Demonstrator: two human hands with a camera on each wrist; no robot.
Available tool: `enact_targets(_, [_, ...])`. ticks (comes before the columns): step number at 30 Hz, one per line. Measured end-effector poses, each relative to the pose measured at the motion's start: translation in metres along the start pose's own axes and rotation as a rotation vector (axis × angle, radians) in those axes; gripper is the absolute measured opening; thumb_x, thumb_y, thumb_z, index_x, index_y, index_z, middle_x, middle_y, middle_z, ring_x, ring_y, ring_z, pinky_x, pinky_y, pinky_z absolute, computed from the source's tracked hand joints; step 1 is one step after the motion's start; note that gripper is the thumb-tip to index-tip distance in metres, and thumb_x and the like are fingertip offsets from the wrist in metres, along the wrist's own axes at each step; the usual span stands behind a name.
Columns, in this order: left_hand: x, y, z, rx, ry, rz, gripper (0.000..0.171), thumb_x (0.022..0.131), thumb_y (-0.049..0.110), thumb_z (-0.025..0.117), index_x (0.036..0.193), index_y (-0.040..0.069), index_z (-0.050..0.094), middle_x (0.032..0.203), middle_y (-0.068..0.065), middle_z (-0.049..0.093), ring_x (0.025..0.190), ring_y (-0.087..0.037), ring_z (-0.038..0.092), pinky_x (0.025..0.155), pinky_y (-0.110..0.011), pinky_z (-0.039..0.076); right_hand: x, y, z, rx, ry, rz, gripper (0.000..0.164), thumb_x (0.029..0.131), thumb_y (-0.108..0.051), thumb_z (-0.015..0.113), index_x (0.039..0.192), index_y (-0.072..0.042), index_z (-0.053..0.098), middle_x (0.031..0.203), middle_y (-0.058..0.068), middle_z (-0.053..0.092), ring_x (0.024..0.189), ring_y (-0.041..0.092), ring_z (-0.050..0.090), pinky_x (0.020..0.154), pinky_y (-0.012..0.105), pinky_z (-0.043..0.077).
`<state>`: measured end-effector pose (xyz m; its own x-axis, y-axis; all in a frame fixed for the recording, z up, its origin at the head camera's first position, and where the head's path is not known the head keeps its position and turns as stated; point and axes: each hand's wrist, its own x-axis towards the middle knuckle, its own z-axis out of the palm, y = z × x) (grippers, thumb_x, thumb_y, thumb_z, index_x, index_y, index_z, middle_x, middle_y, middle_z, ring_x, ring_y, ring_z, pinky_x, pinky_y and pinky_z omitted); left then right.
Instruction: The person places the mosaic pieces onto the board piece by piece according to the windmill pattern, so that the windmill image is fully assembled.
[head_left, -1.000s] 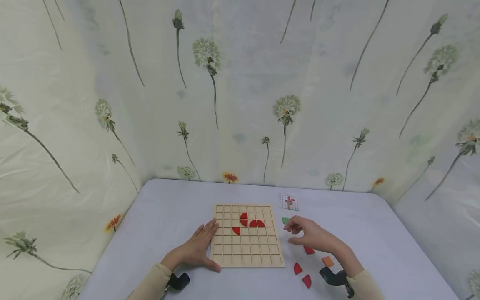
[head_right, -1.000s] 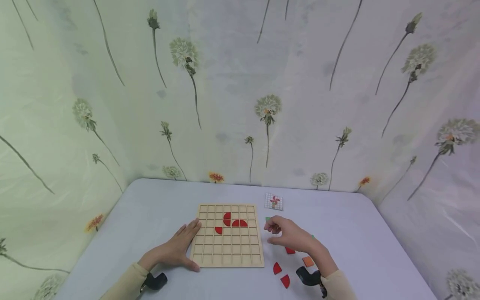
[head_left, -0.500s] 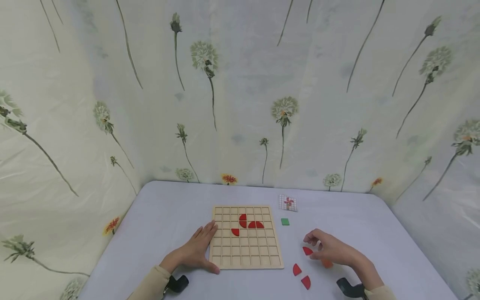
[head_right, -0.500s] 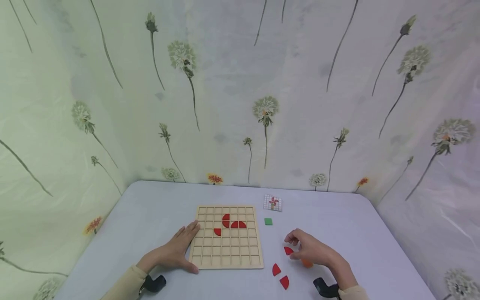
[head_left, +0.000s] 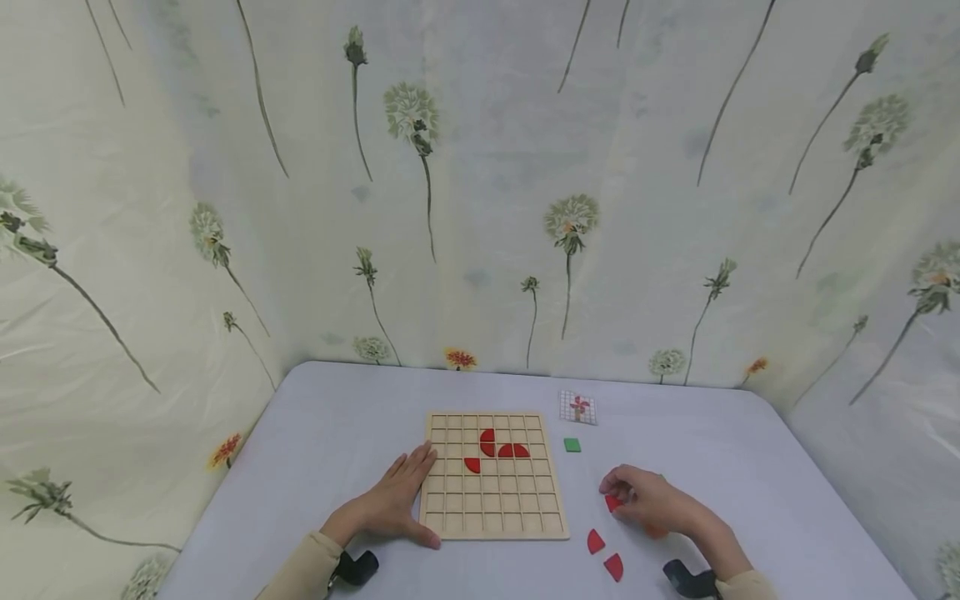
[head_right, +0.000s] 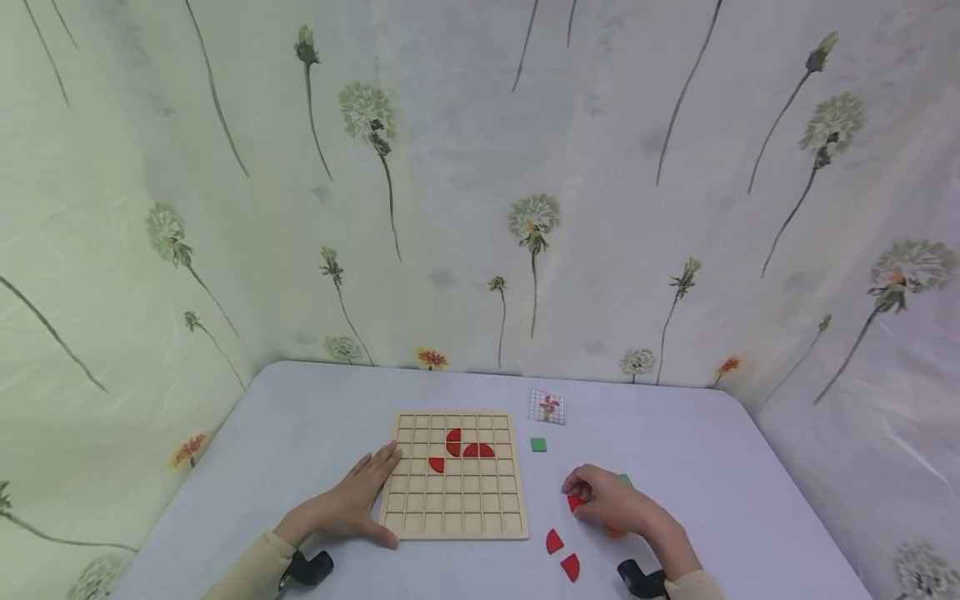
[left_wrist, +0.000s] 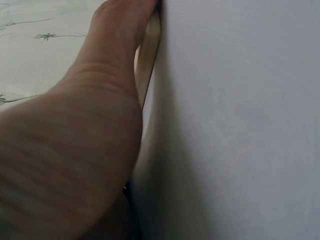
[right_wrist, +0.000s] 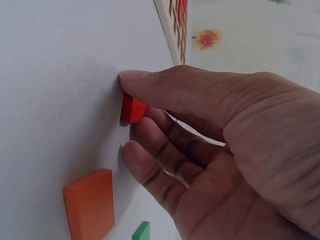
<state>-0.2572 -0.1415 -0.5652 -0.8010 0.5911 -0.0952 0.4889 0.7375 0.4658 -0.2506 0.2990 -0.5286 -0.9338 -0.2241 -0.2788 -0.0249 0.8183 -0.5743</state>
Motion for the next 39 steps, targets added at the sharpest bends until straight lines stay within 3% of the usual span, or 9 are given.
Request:
enact_targets(5, [-0.001,0.001,-0.001,0.004,0.002,-0.005,0.135,0.061,0.077,0.071,0.155,0.004,0.006,0.164,-0.012,-0.001,0.151,-0.026,0.001,0.123,-0.049,0.005,0.01,-0.002,-0.002,-0.056,0.041,-0.035,0.022,0.078,-0.009,0.078,0.095,-0.013,0.065,0.083,-0.002,0.059,0.079,0.015,0.052,0.071,0.026,0.051])
enact_targets(13, [0.002,0.0,-0.004,-0.004,-0.003,-0.006,0.135,0.062,0.076,0.071,0.155,0.004,0.005,0.164,-0.012,-0.003,0.151,-0.025,0.0,0.123,-0.048,0.004,0.036,0.001,-0.016,-0.097,0.174,0.007,0.024,0.08,-0.024,0.079,0.085,-0.01,0.06,0.073,0.001,0.056,0.069,0.015,0.05,0.06,0.025,0.044])
enact_targets(18, [0.003,0.0,-0.005,-0.001,0.002,0.0,0.134,0.063,0.076,0.071,0.155,0.004,0.005,0.164,-0.012,-0.002,0.152,-0.025,0.0,0.123,-0.048,0.004,0.047,0.005,-0.02,-0.086,0.19,0.037,0.029,0.08,-0.029,0.078,0.08,-0.009,0.058,0.07,0.002,0.056,0.068,0.016,0.049,0.058,0.026,0.04])
enact_targets(25, [0.001,0.002,-0.006,0.002,0.002,0.002,0.134,0.063,0.075,0.072,0.155,0.004,0.007,0.164,-0.012,-0.001,0.151,-0.026,0.001,0.123,-0.049,0.004,0.047,0.005,-0.015,-0.085,0.198,0.079,0.03,0.08,-0.031,0.078,0.081,-0.009,0.057,0.072,0.002,0.057,0.07,0.017,0.049,0.058,0.027,0.039])
enact_targets(32, [0.001,0.0,-0.004,-0.012,-0.005,0.002,0.133,0.063,0.074,0.072,0.155,0.004,0.005,0.164,-0.012,-0.002,0.151,-0.025,0.0,0.123,-0.049,0.003,0.042,0.001,-0.019,-0.055,0.227,0.089,0.042,0.083,-0.043,0.073,0.093,-0.006,0.058,0.077,0.004,0.058,0.073,0.018,0.05,0.058,0.027,0.04])
enact_targets(36, [0.0,0.001,-0.002,-0.01,-0.008,0.004,0.134,0.063,0.075,0.072,0.155,0.003,0.006,0.163,-0.013,-0.002,0.151,-0.026,0.001,0.123,-0.049,0.004,0.041,0.002,-0.027,0.05,0.341,0.094,0.063,0.081,-0.057,0.069,0.11,-0.003,0.055,0.093,0.009,0.061,0.083,0.021,0.053,0.064,0.026,0.045])
enact_targets(39, [0.0,0.001,-0.001,-0.006,0.002,0.006,0.135,0.062,0.076,0.071,0.155,0.003,0.007,0.163,-0.014,-0.001,0.151,-0.027,0.002,0.123,-0.05,0.004,0.04,0.0,-0.034,0.139,0.397,0.077,0.073,0.08,-0.059,0.069,0.121,-0.001,0.051,0.108,0.015,0.058,0.094,0.024,0.053,0.073,0.028,0.048])
